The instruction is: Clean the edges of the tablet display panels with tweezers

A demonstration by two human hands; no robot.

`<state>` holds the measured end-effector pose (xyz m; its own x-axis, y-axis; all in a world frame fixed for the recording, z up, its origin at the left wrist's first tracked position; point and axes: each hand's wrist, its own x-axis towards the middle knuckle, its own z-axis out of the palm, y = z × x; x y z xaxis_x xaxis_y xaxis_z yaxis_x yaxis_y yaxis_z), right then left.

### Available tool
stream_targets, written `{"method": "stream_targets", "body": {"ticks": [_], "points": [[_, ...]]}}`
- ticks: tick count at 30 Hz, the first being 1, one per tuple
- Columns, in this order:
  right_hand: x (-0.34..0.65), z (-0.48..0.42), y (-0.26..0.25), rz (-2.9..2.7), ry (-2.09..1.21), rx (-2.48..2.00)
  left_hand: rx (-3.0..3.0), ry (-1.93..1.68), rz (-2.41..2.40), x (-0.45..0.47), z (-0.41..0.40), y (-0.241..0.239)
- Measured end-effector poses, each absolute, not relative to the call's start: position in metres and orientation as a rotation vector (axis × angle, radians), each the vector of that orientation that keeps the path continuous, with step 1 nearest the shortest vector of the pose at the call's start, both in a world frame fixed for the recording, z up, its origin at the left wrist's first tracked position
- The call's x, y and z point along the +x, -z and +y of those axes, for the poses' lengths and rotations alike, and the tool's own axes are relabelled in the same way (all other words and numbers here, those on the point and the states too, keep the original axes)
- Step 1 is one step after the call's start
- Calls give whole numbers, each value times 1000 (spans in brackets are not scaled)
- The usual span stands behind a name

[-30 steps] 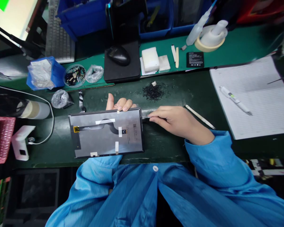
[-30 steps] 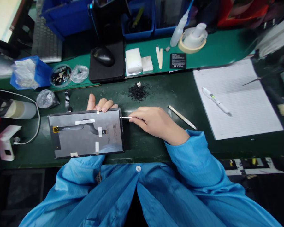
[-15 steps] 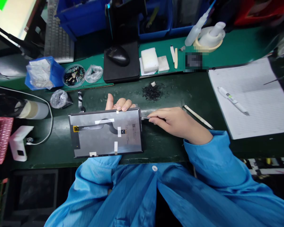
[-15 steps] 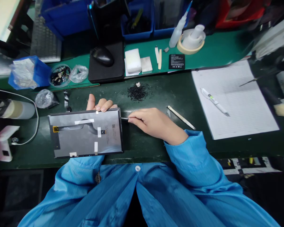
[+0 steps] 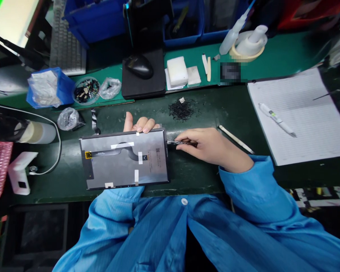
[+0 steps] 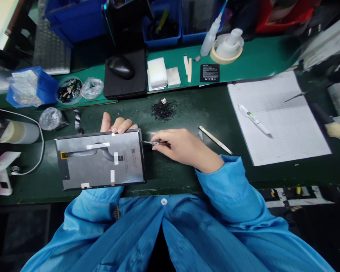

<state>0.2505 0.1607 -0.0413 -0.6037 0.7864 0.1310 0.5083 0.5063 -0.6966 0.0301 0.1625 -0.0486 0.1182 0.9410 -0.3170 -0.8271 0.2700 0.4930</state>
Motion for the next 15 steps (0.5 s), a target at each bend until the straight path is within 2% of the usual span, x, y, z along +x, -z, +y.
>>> {"method": "stream_targets", "body": {"ticks": [15], "points": [[250,161,42,-2382,-744,-1036,242,-1318,642,29,163,49]]}}
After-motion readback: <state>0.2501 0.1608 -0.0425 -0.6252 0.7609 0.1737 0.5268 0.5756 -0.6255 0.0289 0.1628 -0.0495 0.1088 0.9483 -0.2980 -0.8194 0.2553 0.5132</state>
